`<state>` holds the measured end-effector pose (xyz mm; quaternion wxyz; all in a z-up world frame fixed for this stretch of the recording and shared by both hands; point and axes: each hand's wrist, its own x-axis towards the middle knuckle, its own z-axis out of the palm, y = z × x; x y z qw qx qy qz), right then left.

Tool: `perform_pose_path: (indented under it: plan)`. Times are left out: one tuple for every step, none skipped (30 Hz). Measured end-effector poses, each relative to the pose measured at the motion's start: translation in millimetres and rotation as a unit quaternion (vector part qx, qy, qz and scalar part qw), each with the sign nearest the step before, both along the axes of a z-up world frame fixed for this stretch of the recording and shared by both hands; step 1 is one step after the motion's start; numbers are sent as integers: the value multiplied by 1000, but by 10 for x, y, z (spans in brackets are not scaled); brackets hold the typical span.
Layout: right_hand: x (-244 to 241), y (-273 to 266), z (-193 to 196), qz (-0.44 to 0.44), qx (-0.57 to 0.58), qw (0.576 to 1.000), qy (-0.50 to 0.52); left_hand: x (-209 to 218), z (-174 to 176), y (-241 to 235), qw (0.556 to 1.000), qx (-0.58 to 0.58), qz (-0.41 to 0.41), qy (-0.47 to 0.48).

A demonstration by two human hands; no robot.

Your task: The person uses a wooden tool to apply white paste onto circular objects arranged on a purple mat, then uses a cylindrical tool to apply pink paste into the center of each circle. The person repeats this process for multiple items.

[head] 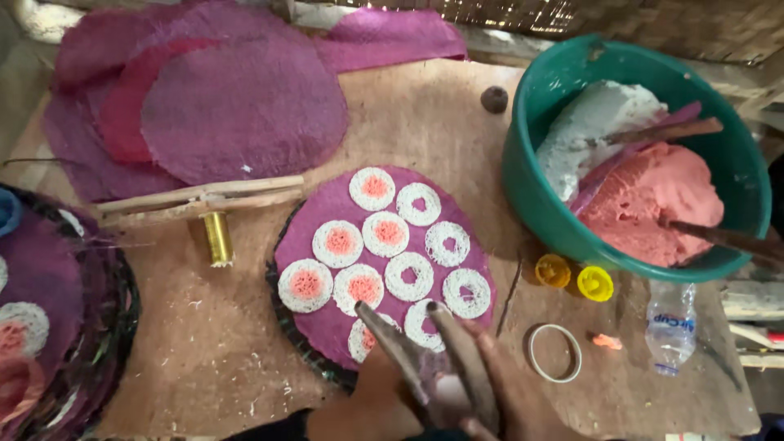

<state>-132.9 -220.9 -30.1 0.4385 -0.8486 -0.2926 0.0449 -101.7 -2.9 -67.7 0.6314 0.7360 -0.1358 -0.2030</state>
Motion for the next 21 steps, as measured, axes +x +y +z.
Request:
perform_pose_path:
  plan:
    - [7, -24, -97, -1, -6, 998, 66, 15, -22, 64, 990, 34, -33, -130]
    - [1, -72, -192, -2, -13, 991, 131, 38, -35, 136, 962, 67, -65, -257]
    - [14, -125, -290, 2, 57, 981, 187, 95, -32, 209, 961, 65, -68, -262]
    - [33, -168, -397, 7, 127, 962, 241, 145, -15, 284, 959, 63, -70, -267]
    - [79, -198, -516, 13, 195, 937, 289, 206, 2, 354, 957, 62, -71, -276]
    - [105, -215, -632, 30, 233, 899, 369, 268, 12, 403, 966, 73, -15, -249]
    - [110, -224, -745, 48, 267, 851, 451, 297, 9, 434, 971, 85, 43, -217]
    - [129, -223, -857, 65, 297, 793, 528, 310, -10, 462, 973, 96, 101, -184]
    - [215, -216, -968, 67, 315, 798, 509, 308, -45, 496, 934, 148, 182, -268]
    - [329, -203, -1070, 69, 333, 803, 489, 295, -101, 537, 879, 199, 259, -348]
    - [376, -203, -1141, 68, 353, 806, 471, 256, -181, 573, 809, 248, 327, -421]
    - [628, -272, -1209, 68, 327, 865, 375, 224, -285, 661, 817, 213, 377, -381]
    - [896, -347, -1265, 62, 334, 879, 335, 182, -403, 780, 821, 175, 424, -341]
    - [1208, -436, -1315, 55, 340, 891, 295, 103, -532, 896, 822, 223, 433, -295]
    - [1534, -531, -1362, 49, 344, 902, 254, 20, -674, 1015, 820, 269, 440, -247]
    - [1839, -619, -1419, 34, 354, 902, 245, -73, -825, 1106, 814, 314, 446, -198]
    - [2079, -693, -1497, 15, 362, 899, 244, -170, -977, 1167, 824, 330, 434, -151]
    - [2290, -763, -1585, -11, 374, 894, 248, -259, -1127, 1186, 832, 345, 421, -103]
    - [2426, -822, -1691, -30, 380, 887, 261, -355, -1267, 1169, 838, 358, 408, -53]
    - [2514, -884, -1794, -47, 388, 880, 271, -443, -1388, 1125, 836, 368, 402, -56]
    - [2590, -936, -1890, -57, 393, 874, 280, -501, -1490, 1056, 834, 378, 398, -61]
